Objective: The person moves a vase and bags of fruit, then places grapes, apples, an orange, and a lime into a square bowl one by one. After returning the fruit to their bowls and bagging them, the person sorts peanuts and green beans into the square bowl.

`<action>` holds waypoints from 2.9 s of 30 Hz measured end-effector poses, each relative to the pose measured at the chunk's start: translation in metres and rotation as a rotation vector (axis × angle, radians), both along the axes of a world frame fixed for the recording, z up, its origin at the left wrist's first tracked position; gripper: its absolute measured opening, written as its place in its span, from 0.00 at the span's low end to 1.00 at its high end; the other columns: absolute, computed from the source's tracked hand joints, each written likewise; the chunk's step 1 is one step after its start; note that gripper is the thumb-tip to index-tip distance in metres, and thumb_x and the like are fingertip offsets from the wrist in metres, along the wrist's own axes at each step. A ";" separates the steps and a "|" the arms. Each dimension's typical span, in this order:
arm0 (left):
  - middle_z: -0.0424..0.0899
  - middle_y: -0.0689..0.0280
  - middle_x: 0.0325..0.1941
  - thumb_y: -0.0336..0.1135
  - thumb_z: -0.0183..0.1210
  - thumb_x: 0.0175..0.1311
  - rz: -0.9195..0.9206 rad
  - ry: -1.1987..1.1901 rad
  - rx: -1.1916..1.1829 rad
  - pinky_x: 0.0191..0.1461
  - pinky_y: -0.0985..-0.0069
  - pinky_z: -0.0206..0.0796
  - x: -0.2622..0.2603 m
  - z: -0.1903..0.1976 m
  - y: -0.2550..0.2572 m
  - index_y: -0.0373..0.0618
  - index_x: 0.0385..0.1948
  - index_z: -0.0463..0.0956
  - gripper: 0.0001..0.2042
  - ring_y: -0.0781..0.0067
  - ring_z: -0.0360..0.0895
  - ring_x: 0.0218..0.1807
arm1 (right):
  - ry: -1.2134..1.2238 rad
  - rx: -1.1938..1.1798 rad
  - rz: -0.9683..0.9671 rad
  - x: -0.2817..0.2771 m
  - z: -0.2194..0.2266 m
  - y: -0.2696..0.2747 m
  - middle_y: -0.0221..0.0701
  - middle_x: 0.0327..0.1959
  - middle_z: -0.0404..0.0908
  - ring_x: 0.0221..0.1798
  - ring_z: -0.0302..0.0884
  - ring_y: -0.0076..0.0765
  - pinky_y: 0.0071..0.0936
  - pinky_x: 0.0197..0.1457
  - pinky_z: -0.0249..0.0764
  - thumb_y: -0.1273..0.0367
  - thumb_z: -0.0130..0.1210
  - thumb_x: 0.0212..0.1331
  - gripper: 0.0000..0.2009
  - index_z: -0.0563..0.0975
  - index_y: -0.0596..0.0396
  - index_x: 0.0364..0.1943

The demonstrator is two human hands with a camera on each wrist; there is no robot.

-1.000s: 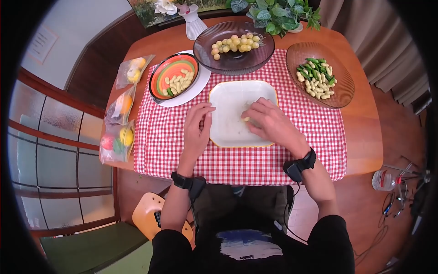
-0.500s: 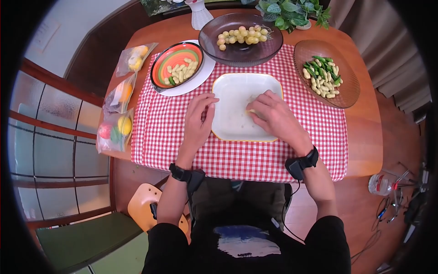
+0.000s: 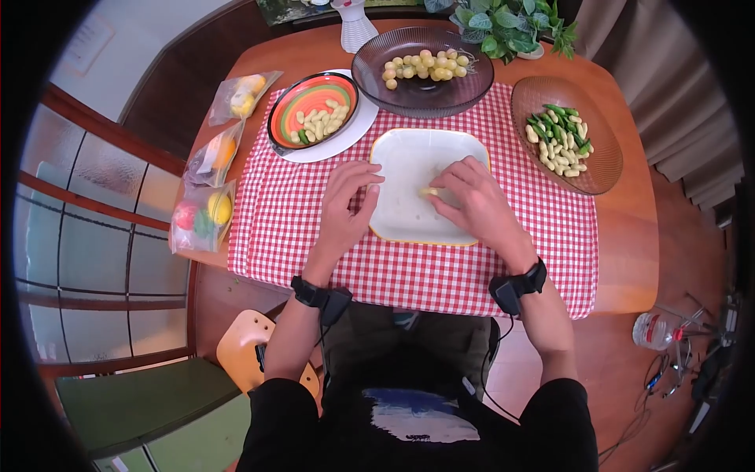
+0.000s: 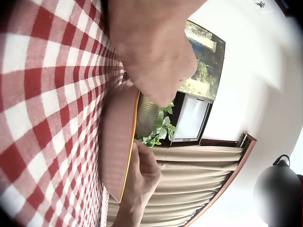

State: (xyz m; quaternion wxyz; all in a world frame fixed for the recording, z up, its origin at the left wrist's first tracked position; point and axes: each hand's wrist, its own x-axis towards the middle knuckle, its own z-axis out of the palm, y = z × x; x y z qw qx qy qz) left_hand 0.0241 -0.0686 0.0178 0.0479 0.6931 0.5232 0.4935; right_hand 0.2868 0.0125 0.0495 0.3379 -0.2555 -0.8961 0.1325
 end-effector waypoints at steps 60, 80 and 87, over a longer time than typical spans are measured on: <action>0.86 0.58 0.50 0.24 0.64 0.74 0.116 -0.117 0.002 0.64 0.62 0.73 0.002 -0.007 -0.010 0.38 0.50 0.83 0.08 0.58 0.81 0.56 | 0.322 0.010 -0.262 0.055 0.046 0.018 0.39 0.46 0.87 0.52 0.85 0.49 0.42 0.58 0.81 0.69 0.69 0.67 0.11 0.86 0.58 0.49; 0.82 0.61 0.53 0.25 0.64 0.74 0.001 -0.132 0.010 0.42 0.72 0.78 0.004 -0.004 -0.010 0.41 0.51 0.85 0.08 0.64 0.81 0.49 | -0.580 -0.240 -0.521 0.166 0.035 0.113 0.41 0.39 0.93 0.44 0.91 0.50 0.42 0.50 0.84 0.66 0.70 0.60 0.09 0.89 0.55 0.39; 0.81 0.61 0.53 0.24 0.63 0.75 -0.030 -0.247 -0.085 0.41 0.74 0.77 0.007 0.002 -0.012 0.40 0.51 0.85 0.08 0.68 0.82 0.47 | -0.322 -0.117 -0.565 0.162 0.066 0.101 0.43 0.41 0.91 0.46 0.90 0.53 0.45 0.51 0.82 0.74 0.73 0.53 0.13 0.83 0.57 0.42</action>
